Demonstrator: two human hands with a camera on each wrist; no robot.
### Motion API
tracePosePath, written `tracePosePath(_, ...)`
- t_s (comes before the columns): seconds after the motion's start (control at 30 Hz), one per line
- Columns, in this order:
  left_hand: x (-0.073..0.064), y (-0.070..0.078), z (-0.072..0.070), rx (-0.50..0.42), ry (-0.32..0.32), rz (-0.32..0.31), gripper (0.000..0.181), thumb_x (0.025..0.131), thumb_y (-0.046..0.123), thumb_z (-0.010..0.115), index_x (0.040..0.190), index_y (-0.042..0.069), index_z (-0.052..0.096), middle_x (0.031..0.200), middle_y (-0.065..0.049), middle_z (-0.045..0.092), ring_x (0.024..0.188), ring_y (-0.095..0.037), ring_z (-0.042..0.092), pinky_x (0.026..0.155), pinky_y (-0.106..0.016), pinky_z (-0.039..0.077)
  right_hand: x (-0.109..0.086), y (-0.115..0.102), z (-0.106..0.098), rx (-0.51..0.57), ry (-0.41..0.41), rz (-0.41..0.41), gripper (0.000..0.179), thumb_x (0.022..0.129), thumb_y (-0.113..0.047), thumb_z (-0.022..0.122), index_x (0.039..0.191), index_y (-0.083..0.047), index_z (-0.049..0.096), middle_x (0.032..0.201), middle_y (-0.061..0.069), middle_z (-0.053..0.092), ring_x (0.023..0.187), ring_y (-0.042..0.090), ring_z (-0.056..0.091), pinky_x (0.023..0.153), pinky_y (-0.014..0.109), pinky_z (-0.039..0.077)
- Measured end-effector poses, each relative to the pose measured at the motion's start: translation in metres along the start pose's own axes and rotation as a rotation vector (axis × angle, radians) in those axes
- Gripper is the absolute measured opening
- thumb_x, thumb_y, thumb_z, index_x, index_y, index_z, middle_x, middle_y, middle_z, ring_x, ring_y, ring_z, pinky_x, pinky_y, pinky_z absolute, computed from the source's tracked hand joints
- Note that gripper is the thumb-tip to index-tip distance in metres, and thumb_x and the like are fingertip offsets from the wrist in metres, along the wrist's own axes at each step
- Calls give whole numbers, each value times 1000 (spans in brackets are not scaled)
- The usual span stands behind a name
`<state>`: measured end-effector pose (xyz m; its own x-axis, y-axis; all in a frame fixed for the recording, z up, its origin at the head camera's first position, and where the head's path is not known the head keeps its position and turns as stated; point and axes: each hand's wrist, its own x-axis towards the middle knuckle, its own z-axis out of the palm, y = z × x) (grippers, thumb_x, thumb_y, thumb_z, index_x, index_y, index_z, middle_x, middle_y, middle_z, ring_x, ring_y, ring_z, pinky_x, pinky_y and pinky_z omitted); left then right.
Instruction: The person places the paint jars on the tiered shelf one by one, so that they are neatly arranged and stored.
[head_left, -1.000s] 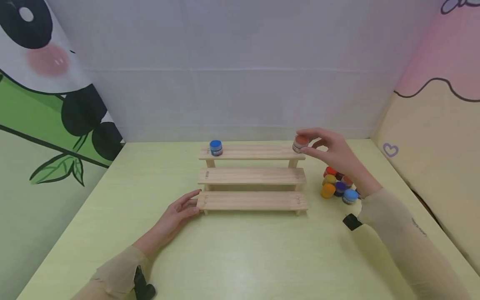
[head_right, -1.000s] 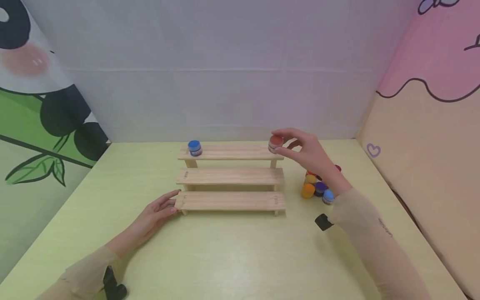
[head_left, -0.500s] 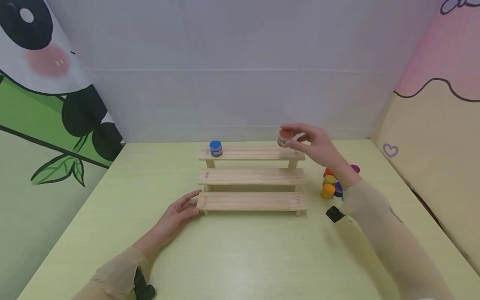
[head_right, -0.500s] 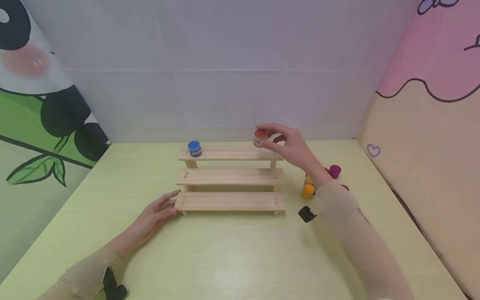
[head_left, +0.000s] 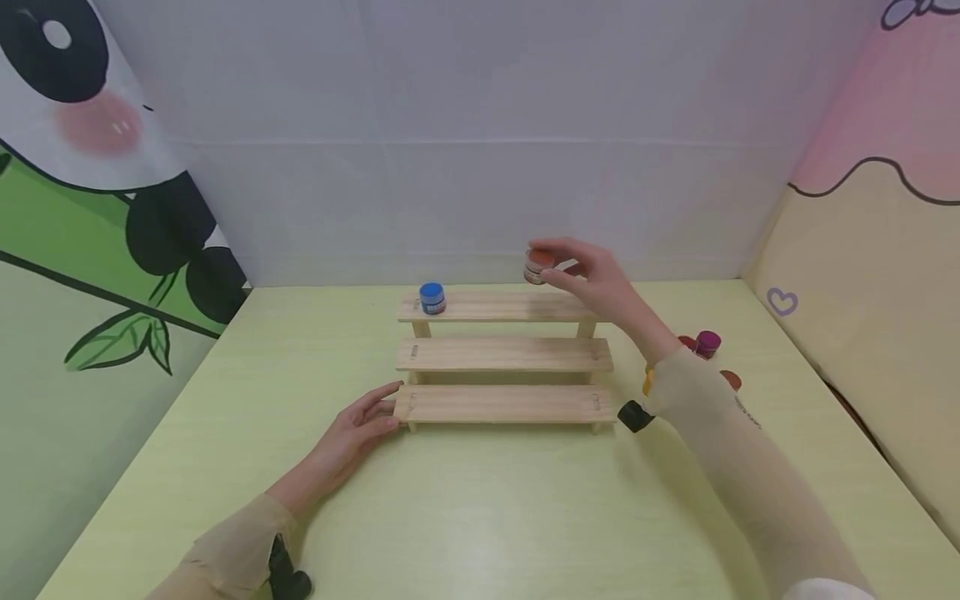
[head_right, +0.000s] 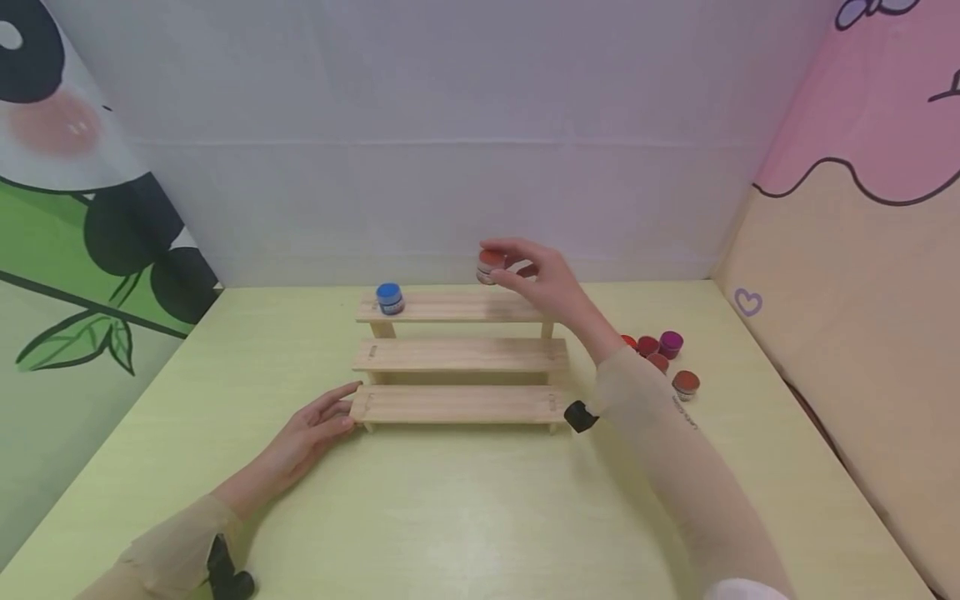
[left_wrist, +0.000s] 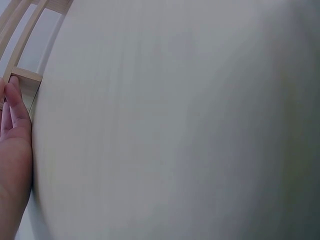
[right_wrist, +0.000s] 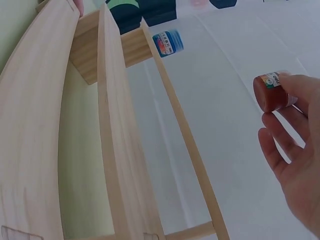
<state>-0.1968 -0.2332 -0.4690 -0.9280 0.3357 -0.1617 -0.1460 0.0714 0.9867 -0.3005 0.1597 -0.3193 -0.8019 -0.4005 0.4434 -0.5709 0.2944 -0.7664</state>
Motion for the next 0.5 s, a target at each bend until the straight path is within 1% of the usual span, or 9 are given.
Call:
tracePosePath(0.1,0,0,0,0,1,-5,66,98,19,61,156,13,28,125,8,61,115,-1,60,97,-15,49,5,2,5,-2,-10,-20,42,97,-11,62,139,-13,57,129,10,65,105,4,56,89,27,52)
tracePosePath(0.17,0,0,0,-1,1,-5,66,98,18,61,155,13,29,125,8,62,115,-1,60,97,-15,49,8,2,9,-6,-14,-34,42,98,-13,61,139,-13,57,129,9,65,106,4,56,90,31,53)
tracePosePath(0.2,0,0,0,-3,1,-4,66,98,18,61,155,13,29,125,8,62,115,-1,60,97,-15,49,8,-2,11,-4,-14,-37,41,98,-12,60,139,-11,56,129,10,65,106,3,56,91,34,52)
tracePosePath(0.27,0,0,0,-4,-1,-2,66,98,18,61,155,13,29,125,8,62,115,-1,60,97,-15,49,8,-10,14,-10,-17,-44,41,98,-10,59,140,-8,55,130,13,63,108,4,55,91,37,52)
tracePosePath(0.37,-1,1,0,-8,-8,3,67,98,18,61,156,13,28,125,8,62,115,-1,60,97,-15,49,8,-23,19,-15,-26,-42,41,99,-6,57,140,-4,53,130,16,62,110,8,55,91,36,51)
tracePosePath(0.4,-1,1,0,-7,-9,3,67,98,18,61,156,13,28,125,8,62,115,-1,60,97,-15,49,8,-27,21,-13,-32,-40,41,99,-5,56,140,-2,52,130,17,61,110,10,55,91,34,51)
tracePosePath(0.5,0,1,0,-7,-13,3,67,98,18,61,156,13,27,125,8,62,115,-1,60,97,-15,49,11,-25,26,-13,-52,-44,41,100,-4,53,141,-1,50,131,18,60,114,17,55,90,30,51)
